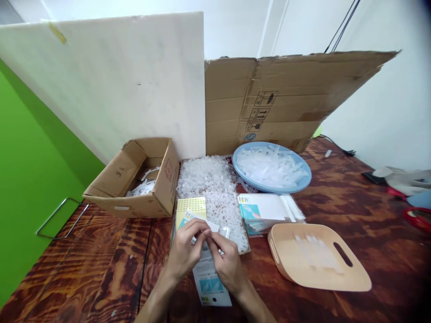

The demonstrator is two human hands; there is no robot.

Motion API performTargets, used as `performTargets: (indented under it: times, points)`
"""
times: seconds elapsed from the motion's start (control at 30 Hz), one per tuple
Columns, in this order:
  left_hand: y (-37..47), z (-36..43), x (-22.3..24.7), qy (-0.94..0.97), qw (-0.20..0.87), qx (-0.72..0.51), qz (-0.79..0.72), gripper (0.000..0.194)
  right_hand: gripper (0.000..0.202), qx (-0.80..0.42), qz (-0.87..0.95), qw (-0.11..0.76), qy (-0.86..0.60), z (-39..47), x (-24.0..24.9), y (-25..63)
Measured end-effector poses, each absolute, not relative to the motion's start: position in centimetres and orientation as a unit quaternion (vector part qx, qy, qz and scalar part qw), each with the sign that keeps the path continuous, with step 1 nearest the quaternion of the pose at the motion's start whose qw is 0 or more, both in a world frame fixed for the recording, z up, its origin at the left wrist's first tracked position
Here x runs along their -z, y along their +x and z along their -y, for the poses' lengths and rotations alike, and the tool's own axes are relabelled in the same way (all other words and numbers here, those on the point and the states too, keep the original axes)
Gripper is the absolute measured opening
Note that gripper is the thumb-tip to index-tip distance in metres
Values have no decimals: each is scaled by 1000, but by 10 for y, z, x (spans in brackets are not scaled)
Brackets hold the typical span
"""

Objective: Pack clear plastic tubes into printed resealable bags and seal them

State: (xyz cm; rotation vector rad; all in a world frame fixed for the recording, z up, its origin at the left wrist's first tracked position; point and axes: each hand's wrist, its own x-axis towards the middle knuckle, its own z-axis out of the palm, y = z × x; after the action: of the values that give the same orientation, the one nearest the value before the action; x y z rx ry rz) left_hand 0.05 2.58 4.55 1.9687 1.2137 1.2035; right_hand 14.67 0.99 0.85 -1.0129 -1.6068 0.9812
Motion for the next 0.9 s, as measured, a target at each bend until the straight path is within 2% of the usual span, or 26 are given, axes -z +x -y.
performTargets:
  times: [0.13,0.2,0.3,0.37,0.43,0.5,0.6,0.67,0.73,0.8,0.87,0.9]
  points:
    - [-7,-29,-63,633,306,-496,-509,18,24,-378,668,497,-405,-7,-10,149]
    - [-21,-38,-85,589,270,-545,-532,16,23,-363,658,510,-418,-6,-11,155]
    - [-57,-61,-128,541,84,-652,-525,13,21,-348,643,519,-442,-5,-11,164]
    - [-86,-82,-153,486,-56,-711,-505,18,21,-350,635,520,-451,-6,-11,170]
    - [-115,-104,-171,455,-123,-693,-546,26,21,-353,622,528,-459,-7,-11,174]
    - [-140,-123,-179,532,-26,-534,-656,25,21,-353,609,535,-467,-8,-11,176]
    - [-161,-136,-179,603,93,-400,-683,13,22,-351,605,534,-475,-8,-11,180]
    - [-162,-131,-177,612,91,-434,-654,19,22,-351,604,530,-481,-8,-12,183]
    - [-153,-115,-171,595,54,-520,-610,27,22,-348,595,531,-492,-10,-12,185]
    - [-134,-88,-161,572,30,-581,-578,28,23,-342,580,535,-511,-13,-12,187]
    - [-107,-55,-141,583,61,-567,-579,23,24,-330,556,543,-535,-16,-14,186]
    - [-92,-38,-127,601,114,-539,-579,23,25,-324,542,549,-547,-17,-15,184]
